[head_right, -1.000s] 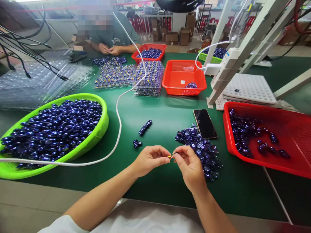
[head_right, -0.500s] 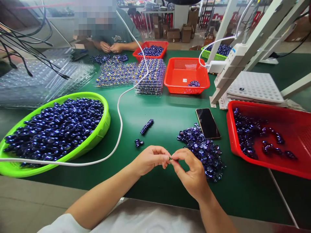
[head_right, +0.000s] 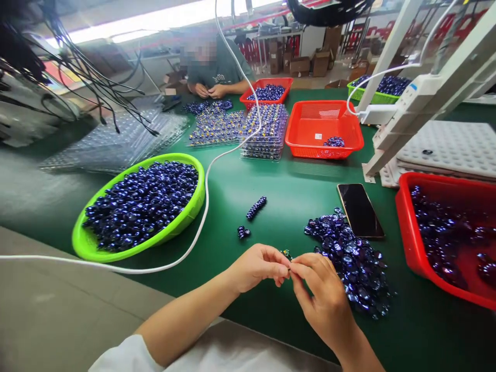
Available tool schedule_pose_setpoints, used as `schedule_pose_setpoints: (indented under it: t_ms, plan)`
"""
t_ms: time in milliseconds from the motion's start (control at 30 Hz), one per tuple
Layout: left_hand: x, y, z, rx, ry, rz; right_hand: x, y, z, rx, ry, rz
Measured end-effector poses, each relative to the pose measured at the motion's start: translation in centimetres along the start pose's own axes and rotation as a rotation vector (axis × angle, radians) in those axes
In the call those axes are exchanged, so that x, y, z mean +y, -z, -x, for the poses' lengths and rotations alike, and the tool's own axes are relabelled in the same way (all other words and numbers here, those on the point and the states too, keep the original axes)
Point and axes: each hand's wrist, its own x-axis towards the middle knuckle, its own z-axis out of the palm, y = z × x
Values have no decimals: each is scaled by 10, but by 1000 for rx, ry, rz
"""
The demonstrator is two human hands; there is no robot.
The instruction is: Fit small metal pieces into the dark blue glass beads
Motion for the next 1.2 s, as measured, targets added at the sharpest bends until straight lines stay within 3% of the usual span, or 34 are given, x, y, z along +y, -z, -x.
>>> schedule_pose_setpoints:
  t_ms: [100, 200, 267, 333, 433, 533, 667, 833, 933, 1067, 1200]
  plan:
    - [4, 14, 12, 129, -161, -303, -1, -2, 1, -5, -29, 19]
    - [18, 42, 24, 451, -482, -952, -4, -2, 0, -17, -105, 15]
    - [28, 61, 29, 591, -569, -1296, -6, -1, -1, -21, -138, 14]
    - [33, 76, 30, 620, -570, -1498, -6, -1, -2, -19, -151, 11]
    - [34, 85, 26, 580, -572, -1625, -6, -2, -3, -14, -172, -3]
    - [31, 79, 22, 541, -646, -1594, -6, -1, -3, -35, -225, -37]
    - [28, 53, 24, 421, -737, -1272, -9, 0, -3, -57, -328, -89]
    - [22, 3, 20, 221, -488, -708, -13, 1, -1, -14, -275, -173]
    - [19, -18, 8, 197, -450, -516, -13, 3, 1, 32, -223, -172]
    - [16, -27, -5, 251, -541, -526, -12, 5, 1, 113, -169, -100]
    - [12, -29, -8, 323, -750, -769, -12, 3, -1, 134, -77, -6]
